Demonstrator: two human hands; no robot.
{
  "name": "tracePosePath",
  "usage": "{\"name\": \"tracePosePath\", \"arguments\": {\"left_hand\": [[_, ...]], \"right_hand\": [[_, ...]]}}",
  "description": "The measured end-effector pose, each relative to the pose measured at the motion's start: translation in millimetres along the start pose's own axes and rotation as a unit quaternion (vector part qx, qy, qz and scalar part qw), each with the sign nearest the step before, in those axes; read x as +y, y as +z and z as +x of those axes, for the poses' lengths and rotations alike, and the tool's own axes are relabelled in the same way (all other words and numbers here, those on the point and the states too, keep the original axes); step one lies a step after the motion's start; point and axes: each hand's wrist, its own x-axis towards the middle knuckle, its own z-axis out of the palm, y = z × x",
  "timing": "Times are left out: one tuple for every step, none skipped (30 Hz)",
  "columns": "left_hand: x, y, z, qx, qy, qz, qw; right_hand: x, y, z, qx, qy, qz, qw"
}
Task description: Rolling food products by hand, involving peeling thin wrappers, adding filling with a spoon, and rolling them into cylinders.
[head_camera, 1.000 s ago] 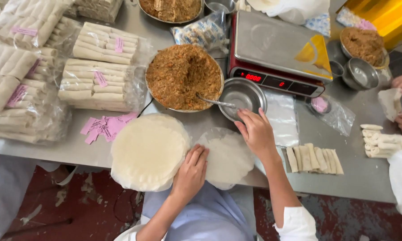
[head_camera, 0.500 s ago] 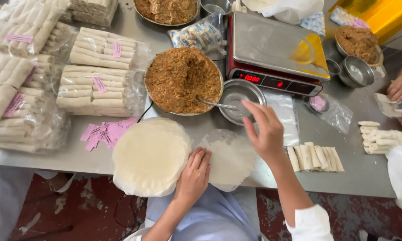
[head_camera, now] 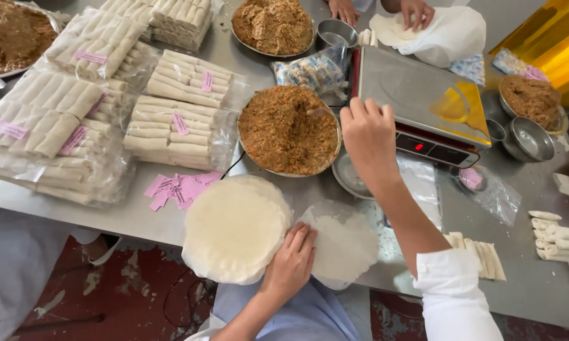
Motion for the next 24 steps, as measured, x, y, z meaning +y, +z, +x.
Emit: {"name": "tracePosePath", "arguments": {"left_hand": [[0,0,1,0.007,-0.002,-0.009,1.000],[0,1,0,0.013,-0.004,-0.019,1.000],[0,0,-1,0.013,-0.005,-0.019,1.000],[0,1,-1,0.009,-0.007,-0.014,1.000],[1,1,-1,0.004,-0.008,-0.010,1.000],[0,0,0,0.005,-0.009,-0.009,1.000],[0,0,0,0.010,-0.010,-0.001,1.000],[1,0,0,0.014,-0.011,0.005,1.000],[1,-1,0,0.014,-0.012,0.006,1.000],[1,-1,0,0.010,-0.011,0.011,1.000],[1,-2,0,0.007,-0.011,0.015,1.000],[0,-2,0,0.006,-0.010,0.015,1.000],[-1,-1,0,0.009,-0.007,0.015,1.000],[-1,0,0,0.012,-0.006,0.015,1.000],[-1,0,-1,0.011,-0.006,0.014,1.000],[-2,1,-2,0.022,0.009,-0.006,1.000],[-2,1,-2,0.032,0.024,-0.025,0.999],[-1,-6,-6,0.033,0.022,-0.024,0.999],[0,-12,-10,0.029,0.051,-0.080,0.995],[0,-18,-12,0.025,0.082,-0.135,0.987],[-4,-17,-15,0.027,0.083,-0.133,0.987],[-6,-15,-20,0.010,0.117,-0.127,0.985],[-8,-12,-25,-0.006,0.150,-0.122,0.981],[-8,-9,-28,-0.009,0.151,-0.122,0.981]], "right_hand": [[-2,15,6,0.023,-0.006,-0.002,1.000],[-4,31,10,0.043,-0.012,-0.004,0.999],[-11,40,9,0.044,-0.012,-0.003,0.999],[-18,49,9,0.003,-0.034,-0.002,0.999],[-24,58,9,-0.038,-0.056,-0.001,0.998],[-28,62,5,-0.037,-0.056,0.000,0.998],[-32,65,2,-0.019,-0.068,0.023,0.997],[-36,69,-3,-0.002,-0.082,0.047,0.996],[-34,67,-5,-0.001,-0.082,0.048,0.995],[-32,66,-9,-0.025,-0.065,0.128,0.989],[-30,65,-12,-0.047,-0.047,0.208,0.976],[-26,61,-14,-0.048,-0.045,0.208,0.976],[-21,57,-15,-0.059,-0.022,0.262,0.963],[-17,54,-17,-0.070,0.000,0.316,0.946],[-12,52,-22,-0.072,0.000,0.316,0.946],[-7,52,-25,-0.094,0.035,0.363,0.926],[-3,51,-28,-0.116,0.068,0.408,0.903],[-1,49,-31,-0.116,0.067,0.409,0.902],[1,47,-35,-0.149,0.112,0.444,0.877],[4,46,-37,-0.180,0.157,0.475,0.847],[3,51,-38,-0.178,0.156,0.476,0.847],[1,55,-42,-0.140,0.145,0.450,0.870],[0,60,-45,-0.102,0.134,0.423,0.890],[-4,57,-46,-0.102,0.136,0.424,0.889]]}}
